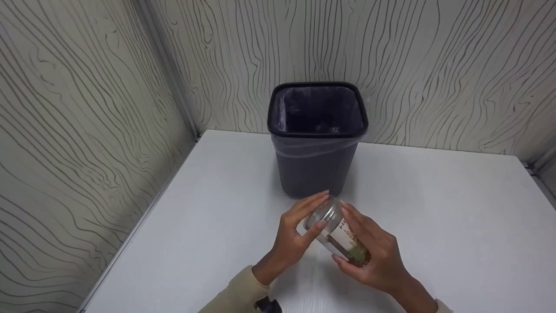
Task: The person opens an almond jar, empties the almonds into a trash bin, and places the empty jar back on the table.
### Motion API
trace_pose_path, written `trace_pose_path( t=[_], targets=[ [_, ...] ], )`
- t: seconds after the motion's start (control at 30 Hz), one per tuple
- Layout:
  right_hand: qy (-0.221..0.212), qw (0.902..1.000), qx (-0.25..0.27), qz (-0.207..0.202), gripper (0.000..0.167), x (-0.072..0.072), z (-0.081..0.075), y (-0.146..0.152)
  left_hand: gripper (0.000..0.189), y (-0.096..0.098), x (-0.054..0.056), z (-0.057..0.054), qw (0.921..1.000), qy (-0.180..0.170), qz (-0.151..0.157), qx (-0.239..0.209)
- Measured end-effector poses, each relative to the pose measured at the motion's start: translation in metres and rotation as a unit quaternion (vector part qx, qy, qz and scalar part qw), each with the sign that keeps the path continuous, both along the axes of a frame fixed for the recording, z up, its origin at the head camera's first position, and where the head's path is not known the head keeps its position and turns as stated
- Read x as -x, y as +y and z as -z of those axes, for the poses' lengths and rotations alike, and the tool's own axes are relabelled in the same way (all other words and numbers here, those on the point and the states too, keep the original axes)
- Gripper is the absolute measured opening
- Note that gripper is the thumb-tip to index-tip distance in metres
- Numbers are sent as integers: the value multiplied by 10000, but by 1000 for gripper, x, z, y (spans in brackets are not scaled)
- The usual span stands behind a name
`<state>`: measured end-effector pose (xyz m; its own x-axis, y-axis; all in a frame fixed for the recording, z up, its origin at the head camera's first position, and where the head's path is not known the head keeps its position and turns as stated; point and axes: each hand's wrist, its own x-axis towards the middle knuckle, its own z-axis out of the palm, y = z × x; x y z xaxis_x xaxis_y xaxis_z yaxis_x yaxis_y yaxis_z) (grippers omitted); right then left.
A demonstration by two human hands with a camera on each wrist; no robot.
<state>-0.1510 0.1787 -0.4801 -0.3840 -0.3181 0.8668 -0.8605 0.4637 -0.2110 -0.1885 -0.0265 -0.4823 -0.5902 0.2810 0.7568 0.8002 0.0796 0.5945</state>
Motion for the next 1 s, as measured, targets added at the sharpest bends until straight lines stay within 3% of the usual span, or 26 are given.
trace_pose_path(
  t=[0.17,0.5,0.7,1.0],
  targets=[
    [21,10000,37,-54,85,0,0,0,50,-4,8,5,9977,212,644,-26],
    [71,9999,51,-79,81,0,-1,0,57,-8,21,17,9930,414,1107,-45],
    [53,10000,27,-45,82,-1,-1,-1,57,-9,23,19,9915,441,1218,-90],
    [78,9999,44,-49,82,-1,-1,-1,57,-9,20,17,9927,451,1113,-104]
  ],
)
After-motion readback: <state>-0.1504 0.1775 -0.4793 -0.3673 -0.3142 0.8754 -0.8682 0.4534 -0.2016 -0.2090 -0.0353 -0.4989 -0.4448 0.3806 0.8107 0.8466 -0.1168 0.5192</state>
